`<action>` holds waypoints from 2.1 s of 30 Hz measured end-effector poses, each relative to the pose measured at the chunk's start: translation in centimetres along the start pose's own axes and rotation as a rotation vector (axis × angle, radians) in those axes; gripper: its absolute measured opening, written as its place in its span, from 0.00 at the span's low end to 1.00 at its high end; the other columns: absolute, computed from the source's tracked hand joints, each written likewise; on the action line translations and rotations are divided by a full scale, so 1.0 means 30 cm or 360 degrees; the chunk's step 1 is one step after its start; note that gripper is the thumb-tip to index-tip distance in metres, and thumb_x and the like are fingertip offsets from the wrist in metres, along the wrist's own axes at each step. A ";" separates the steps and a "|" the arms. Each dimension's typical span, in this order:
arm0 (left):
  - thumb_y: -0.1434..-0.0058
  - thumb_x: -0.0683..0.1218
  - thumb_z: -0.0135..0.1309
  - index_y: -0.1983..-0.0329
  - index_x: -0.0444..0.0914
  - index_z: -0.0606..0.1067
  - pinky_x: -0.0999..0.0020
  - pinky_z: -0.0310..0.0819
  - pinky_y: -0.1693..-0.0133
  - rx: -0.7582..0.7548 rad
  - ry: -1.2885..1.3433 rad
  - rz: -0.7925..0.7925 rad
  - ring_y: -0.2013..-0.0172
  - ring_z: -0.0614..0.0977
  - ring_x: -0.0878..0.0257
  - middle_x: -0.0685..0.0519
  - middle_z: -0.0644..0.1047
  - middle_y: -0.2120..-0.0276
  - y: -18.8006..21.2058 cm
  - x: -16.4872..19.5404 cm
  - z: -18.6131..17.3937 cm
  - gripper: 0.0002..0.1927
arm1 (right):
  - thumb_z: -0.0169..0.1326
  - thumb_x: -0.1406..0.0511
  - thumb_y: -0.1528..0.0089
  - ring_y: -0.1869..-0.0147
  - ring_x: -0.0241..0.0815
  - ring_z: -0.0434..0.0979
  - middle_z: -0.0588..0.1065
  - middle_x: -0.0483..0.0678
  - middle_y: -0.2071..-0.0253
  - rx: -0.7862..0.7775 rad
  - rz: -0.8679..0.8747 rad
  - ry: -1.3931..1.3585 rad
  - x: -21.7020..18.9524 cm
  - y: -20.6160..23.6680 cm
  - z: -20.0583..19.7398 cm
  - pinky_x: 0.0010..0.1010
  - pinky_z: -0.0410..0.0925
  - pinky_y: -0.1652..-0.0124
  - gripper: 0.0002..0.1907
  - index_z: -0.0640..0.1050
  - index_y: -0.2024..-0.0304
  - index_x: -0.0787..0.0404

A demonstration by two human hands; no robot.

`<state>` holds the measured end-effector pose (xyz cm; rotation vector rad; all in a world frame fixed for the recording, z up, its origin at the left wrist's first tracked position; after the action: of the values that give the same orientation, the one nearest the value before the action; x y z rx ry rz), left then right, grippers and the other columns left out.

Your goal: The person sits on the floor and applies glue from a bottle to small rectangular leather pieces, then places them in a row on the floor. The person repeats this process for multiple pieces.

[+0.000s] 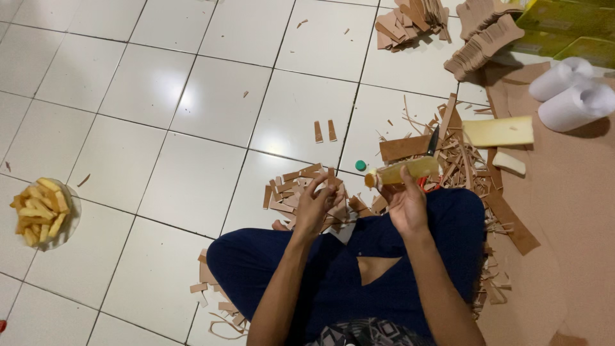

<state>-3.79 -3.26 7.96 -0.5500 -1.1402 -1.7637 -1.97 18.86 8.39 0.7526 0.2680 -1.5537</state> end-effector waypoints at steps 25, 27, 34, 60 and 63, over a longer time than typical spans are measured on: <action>0.37 0.42 0.61 0.48 0.32 0.80 0.71 0.83 0.58 0.0291 -0.0836 0.0633 0.61 0.86 0.63 0.46 0.85 0.61 0.120 0.022 0.073 0.15 | 0.57 0.70 0.33 0.54 0.43 0.82 0.73 0.58 0.49 -0.0025 -0.0850 0.0837 0.046 0.133 0.120 0.32 0.81 0.58 0.27 0.58 0.39 0.67; 0.37 0.42 0.61 0.48 0.33 0.81 0.72 0.84 0.57 0.0261 -0.0712 0.0594 0.60 0.87 0.63 0.47 0.85 0.60 0.119 0.019 0.079 0.15 | 0.59 0.71 0.34 0.59 0.39 0.81 0.74 0.58 0.50 -0.0009 -0.0899 0.0921 0.056 0.137 0.110 0.28 0.79 0.63 0.31 0.55 0.37 0.66; 0.38 0.43 0.62 0.50 0.32 0.82 0.73 0.82 0.58 0.0281 -0.0755 0.0551 0.62 0.86 0.65 0.47 0.86 0.62 0.150 0.023 0.107 0.15 | 0.62 0.72 0.34 0.47 0.38 0.80 0.75 0.55 0.47 -0.0129 -0.1040 0.1198 0.060 0.132 0.130 0.25 0.76 0.50 0.29 0.61 0.37 0.68; 0.45 0.39 0.62 0.51 0.30 0.75 0.71 0.80 0.64 0.0776 -0.0545 0.0149 0.66 0.85 0.61 0.43 0.84 0.63 -0.564 0.017 -0.042 0.18 | 0.58 0.72 0.38 0.42 0.47 0.77 0.68 0.56 0.41 0.0198 -0.0580 0.0876 0.147 -0.098 -0.239 0.34 0.80 0.56 0.39 0.52 0.30 0.61; 0.46 0.40 0.63 0.52 0.30 0.75 0.72 0.80 0.64 0.0867 -0.0469 0.0232 0.66 0.84 0.63 0.43 0.84 0.63 -0.588 0.017 -0.044 0.18 | 0.57 0.73 0.36 0.41 0.48 0.77 0.69 0.56 0.41 0.0201 -0.0553 0.0850 0.146 -0.107 -0.258 0.36 0.81 0.54 0.35 0.55 0.32 0.64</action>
<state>-19.36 -2.30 -0.36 -0.5484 -1.6663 -1.1972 -2.51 20.37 -0.92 1.2703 0.7298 -1.6793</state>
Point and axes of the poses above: each hand's wrist, its own y-axis away from the middle knuckle, its own z-axis out of the palm, x = y × z, the point moved 1 cm from there along -y, towards the middle knuckle
